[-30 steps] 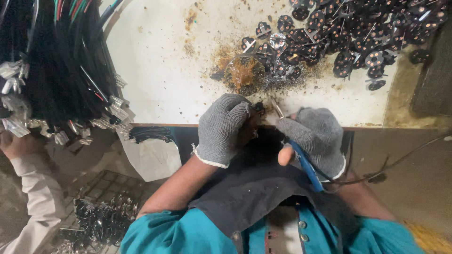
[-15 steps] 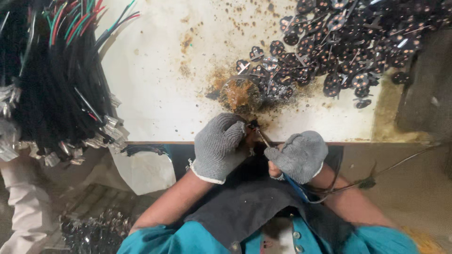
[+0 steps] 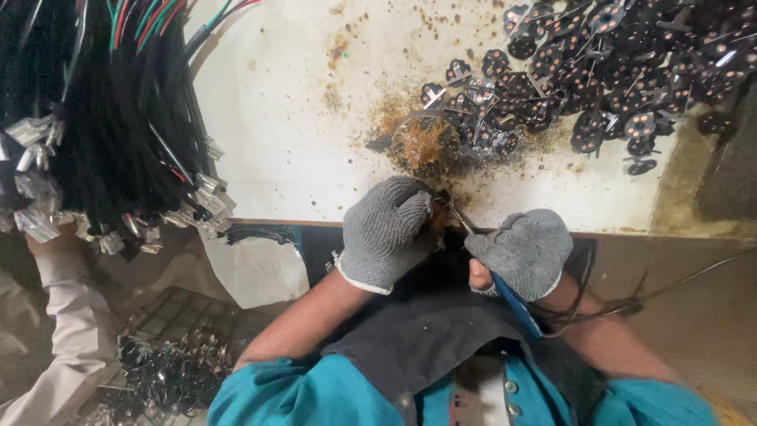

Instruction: The person solders wires onto small black electrical plug components at a workbench. They pick up a plug and a wire, hold the wire against the plug's terminal, and touch it with a soldering iron, repeating the process for successive plugs and setting finished ones aside.

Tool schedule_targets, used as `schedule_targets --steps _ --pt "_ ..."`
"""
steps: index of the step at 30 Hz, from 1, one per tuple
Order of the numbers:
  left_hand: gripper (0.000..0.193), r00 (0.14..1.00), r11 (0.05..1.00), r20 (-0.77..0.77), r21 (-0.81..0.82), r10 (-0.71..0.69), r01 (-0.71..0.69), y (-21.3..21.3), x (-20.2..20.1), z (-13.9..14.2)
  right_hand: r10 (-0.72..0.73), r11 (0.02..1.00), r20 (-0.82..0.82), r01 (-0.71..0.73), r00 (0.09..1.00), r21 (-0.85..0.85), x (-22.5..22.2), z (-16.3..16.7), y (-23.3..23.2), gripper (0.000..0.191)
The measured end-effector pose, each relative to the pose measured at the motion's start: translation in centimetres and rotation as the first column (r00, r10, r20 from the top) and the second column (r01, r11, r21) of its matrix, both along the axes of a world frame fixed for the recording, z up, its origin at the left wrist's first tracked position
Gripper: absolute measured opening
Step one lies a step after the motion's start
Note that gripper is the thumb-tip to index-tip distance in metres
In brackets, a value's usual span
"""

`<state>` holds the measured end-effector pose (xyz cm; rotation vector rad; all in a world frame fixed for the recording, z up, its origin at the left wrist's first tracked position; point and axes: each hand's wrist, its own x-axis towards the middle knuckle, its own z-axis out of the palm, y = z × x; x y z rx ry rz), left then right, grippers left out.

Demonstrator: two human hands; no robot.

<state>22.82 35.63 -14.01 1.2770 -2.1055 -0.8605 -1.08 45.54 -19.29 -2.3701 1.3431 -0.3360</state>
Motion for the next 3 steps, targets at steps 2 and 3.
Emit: schedule_targets --steps 2,3 --pt "0.018 1.000 1.000 0.005 0.004 0.000 0.000 0.11 -0.01 0.01 -0.026 0.999 0.062 0.028 0.998 -0.042 0.19 0.44 -0.10 0.025" --pt "0.018 1.000 1.000 0.009 0.005 0.000 0.000 0.09 -0.03 -0.05 -0.037 0.997 0.094 0.043 0.995 -0.062 0.25 0.62 -0.26 0.023"
